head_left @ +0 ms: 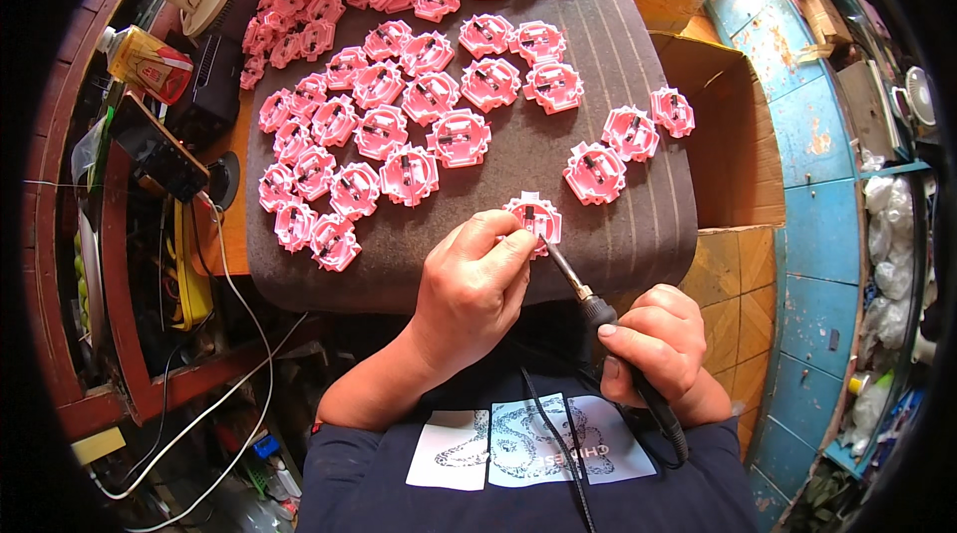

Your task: The person uses a soldering iron to apply heat to small pink plastic components on a workbench. They pick up each piece, apply the soldering iron to specific areas, and place the finished pieces aside. The process is repeated for multiple components.

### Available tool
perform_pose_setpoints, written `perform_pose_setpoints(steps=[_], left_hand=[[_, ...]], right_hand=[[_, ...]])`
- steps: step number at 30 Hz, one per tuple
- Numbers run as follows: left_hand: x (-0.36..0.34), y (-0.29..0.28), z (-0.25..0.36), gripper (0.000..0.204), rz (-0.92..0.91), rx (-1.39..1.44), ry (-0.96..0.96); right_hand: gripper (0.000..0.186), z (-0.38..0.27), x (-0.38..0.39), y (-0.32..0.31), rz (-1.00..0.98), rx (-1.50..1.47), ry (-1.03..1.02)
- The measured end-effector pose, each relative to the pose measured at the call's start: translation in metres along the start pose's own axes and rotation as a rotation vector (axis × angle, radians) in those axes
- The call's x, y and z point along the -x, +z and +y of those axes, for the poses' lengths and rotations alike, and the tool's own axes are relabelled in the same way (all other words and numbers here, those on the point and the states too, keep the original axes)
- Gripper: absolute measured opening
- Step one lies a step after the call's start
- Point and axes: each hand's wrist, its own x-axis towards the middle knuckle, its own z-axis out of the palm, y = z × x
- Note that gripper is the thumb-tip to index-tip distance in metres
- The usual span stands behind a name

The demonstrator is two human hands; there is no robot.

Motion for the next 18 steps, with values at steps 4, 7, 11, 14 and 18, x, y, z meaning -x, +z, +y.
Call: perform_pose_setpoints(steps=[4,7,11,14,18], left_hand=[[0.0,0.001,0.0,0.021,0.005,-0.003,0.008],[0.0,0.001,-0.001,0.021,0.004,-0.003,0.006],[-0.001,0.0,0.0,0.021,0.006,-0.003,0.008],[-0.001,0.0,-0.001,0.021,0.01,-0.009,0.017],[0.0,0.001,0.0,0.021,0.014,-0.011,0.017]], right_hand=[[0.027,0.0,0.001,0.0,0.0,0.005,-0.002],[0.029,0.0,0.001,-0.001,-0.01,0.0,0.004],[0.032,0.001,0.006,-0.007,0.045,0.002,0.037],[0.034,0.005,0.004,-0.004,0.147,0.005,0.061],[0.035,0.009,0.007,0.007,0.195,0.024,0.132]])
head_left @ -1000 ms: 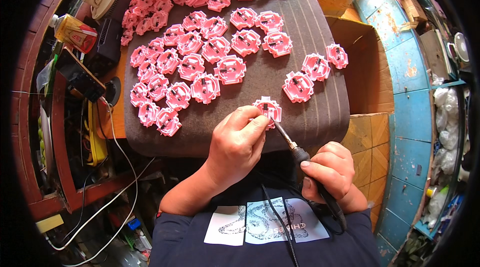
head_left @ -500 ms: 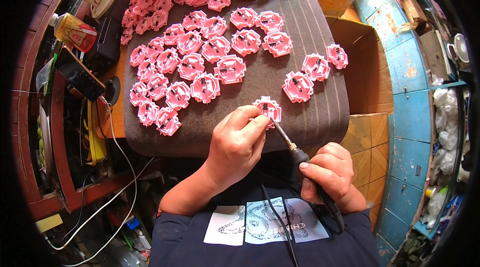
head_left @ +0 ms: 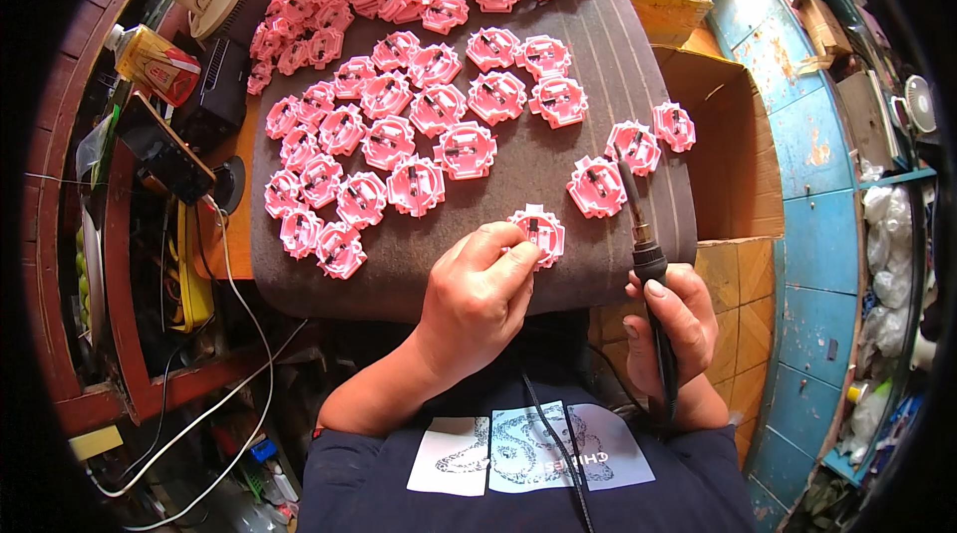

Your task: The person uses a soldering iron to apply heat to small pink plastic components on a workbench. They pick up each piece, apply the soldering iron to specific areas, and place the finished pieces aside. The process is repeated for multiple components.

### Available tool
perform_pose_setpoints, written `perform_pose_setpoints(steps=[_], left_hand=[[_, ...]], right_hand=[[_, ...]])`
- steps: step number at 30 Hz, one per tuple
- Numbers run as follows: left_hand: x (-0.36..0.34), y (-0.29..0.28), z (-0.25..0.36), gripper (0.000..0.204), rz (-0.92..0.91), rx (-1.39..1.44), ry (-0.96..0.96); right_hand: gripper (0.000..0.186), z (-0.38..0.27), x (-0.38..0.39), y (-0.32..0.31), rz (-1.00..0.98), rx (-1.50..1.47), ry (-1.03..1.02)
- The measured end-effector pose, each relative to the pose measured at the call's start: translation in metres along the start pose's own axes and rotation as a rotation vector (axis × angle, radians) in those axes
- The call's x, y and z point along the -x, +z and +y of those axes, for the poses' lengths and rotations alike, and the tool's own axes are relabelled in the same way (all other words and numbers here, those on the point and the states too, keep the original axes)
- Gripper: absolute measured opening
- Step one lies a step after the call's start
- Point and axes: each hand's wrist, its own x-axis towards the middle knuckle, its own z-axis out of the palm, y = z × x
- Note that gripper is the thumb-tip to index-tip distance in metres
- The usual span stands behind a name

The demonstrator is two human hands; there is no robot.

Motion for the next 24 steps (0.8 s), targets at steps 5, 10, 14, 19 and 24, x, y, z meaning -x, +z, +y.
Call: perform_pose_setpoints(steps=[5,10,14,19,24], left_hand=[[-0.001,-0.001,0.002,0.022,0.001,0.003,-0.003],[-0.001,0.0,0.001,0.022,0.003,-0.005,0.002],[-0.001,0.0,0.0,0.022,0.005,-0.001,0.004],[-0.001,0.0,0.0,0.022,0.009,0.006,0.011],[-0.001,0.001,-0.001,0.022,0.011,0.011,0.007]], right_hand=[[0.037,0.008,0.0,0.011,-0.049,-0.086,-0.017],[0.042,0.018,-0.002,0.031,-0.033,-0.032,-0.022],[0.05,0.021,-0.005,0.044,-0.07,-0.028,0.044],[0.064,0.027,-0.014,0.051,-0.127,0.015,-0.004],[0.056,0.025,-0.022,0.054,-0.177,0.048,-0.017]])
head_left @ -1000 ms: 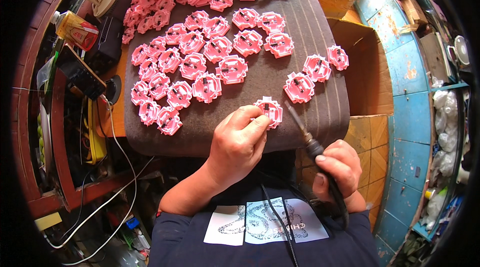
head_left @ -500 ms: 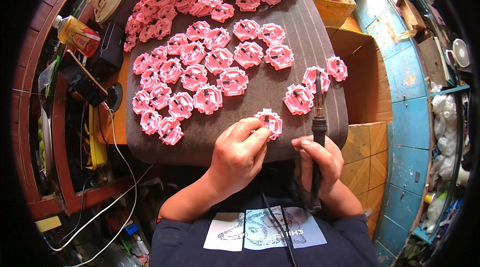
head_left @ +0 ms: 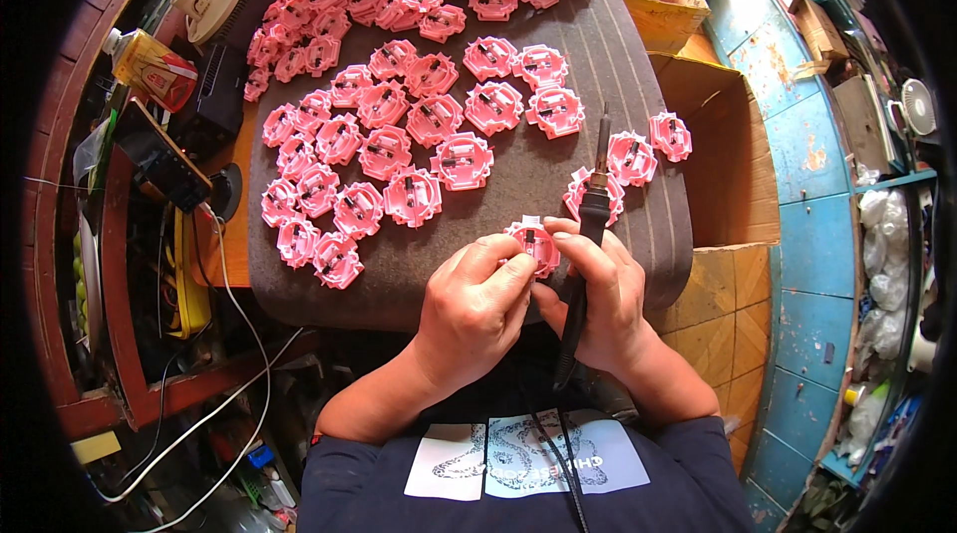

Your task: The person uses a soldering iron to apply heat to small pink plastic components on a workbench. They pick up each piece, apply the soldering iron to specific areas, and place the finished pieces aside. The process is repeated for multiple components.

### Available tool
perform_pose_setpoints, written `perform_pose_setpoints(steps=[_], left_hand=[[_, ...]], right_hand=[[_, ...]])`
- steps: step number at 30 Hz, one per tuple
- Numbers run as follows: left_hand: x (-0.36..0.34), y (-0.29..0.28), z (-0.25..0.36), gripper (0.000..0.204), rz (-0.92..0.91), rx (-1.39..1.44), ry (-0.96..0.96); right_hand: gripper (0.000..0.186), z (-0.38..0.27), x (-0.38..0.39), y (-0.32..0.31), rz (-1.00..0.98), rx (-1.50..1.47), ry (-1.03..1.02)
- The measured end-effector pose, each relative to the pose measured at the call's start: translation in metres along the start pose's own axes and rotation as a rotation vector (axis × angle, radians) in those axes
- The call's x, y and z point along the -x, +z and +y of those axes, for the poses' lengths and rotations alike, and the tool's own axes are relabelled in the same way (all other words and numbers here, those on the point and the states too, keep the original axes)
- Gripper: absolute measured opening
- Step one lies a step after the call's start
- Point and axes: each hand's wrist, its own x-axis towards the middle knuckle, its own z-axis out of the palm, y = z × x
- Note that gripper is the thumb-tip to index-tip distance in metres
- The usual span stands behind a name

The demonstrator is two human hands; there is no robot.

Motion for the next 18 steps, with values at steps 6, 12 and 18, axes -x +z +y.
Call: perform_pose_setpoints(steps=[6,12,18], left_hand=[[-0.0002,-0.0011,0.001,0.023,-0.01,-0.001,-0.005],[-0.0002,-0.0005,0.0007,0.022,-0.006,-0.003,-0.006],[-0.0001,-0.0017,0.0006,0.022,-0.021,0.014,-0.018]], right_hand=[[0.054,0.0019,-0.0019,0.0028,0.016,-0.017,-0.018],[0.052,0.0038,-0.0034,0.0033,0.025,-0.035,-0.036],[0.052,0.0046,-0.0037,0.0029,0.018,-0.022,-0.047]])
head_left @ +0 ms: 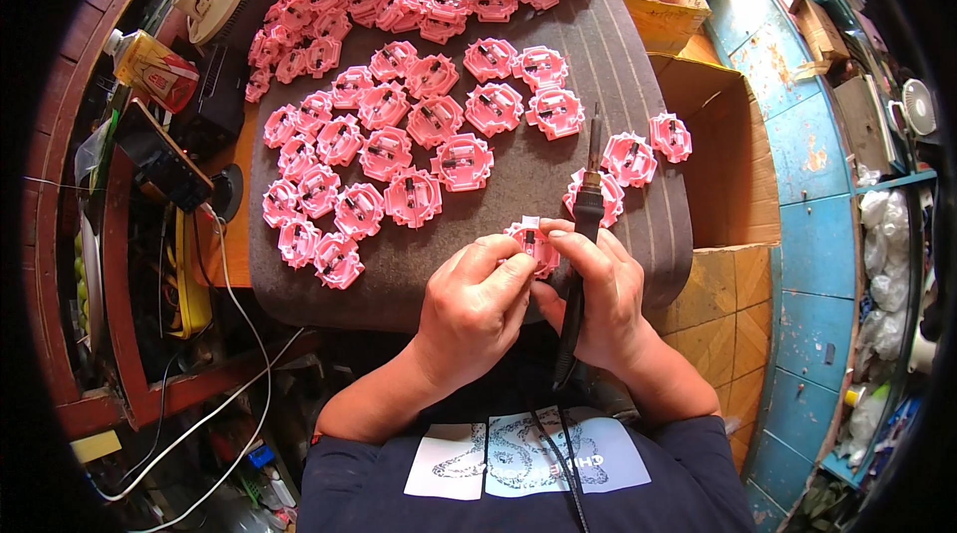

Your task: The person uses a soldering iron to apply heat to small pink plastic components on a workbench. They pick up each piece, apply the soldering iron to specific areas, and place the finished pieces aside. The process is repeated for multiple components.

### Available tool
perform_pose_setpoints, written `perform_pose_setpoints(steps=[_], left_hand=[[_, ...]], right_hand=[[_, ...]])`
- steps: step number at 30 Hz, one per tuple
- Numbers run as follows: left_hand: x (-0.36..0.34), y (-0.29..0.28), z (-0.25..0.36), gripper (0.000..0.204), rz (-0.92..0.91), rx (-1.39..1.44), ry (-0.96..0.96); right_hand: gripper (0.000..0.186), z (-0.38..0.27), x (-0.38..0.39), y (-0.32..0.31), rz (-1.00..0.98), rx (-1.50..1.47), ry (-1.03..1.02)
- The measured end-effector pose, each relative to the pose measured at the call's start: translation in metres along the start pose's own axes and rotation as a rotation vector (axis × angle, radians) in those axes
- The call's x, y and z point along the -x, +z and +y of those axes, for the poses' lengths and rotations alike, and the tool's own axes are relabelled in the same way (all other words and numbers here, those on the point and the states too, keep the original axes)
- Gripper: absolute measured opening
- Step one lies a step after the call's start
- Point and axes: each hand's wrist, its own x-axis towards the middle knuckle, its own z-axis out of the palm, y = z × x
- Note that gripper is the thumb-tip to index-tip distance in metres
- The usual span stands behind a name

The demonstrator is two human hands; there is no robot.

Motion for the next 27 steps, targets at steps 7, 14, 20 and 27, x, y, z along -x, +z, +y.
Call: perform_pose_setpoints(steps=[7,14,20,27], left_hand=[[-0.019,-0.03,-0.012,0.023,0.069,-0.118,-0.03],[-0.044,-0.032,-0.035,0.017,-0.056,-0.6,-0.028],[-0.035,-0.025,-0.026,0.013,-0.12,-0.544,0.136],[-0.008,-0.027,-0.01,0.025,-0.253,-0.319,0.237]], right_hand=[[0.054,-0.003,-0.002,-0.002,-0.001,0.005,0.021],[0.063,-0.006,-0.008,-0.007,0.012,0.133,0.066],[0.065,0.007,-0.01,-0.019,0.075,0.331,0.164],[0.055,0.002,0.0,-0.021,0.104,0.041,0.053]])
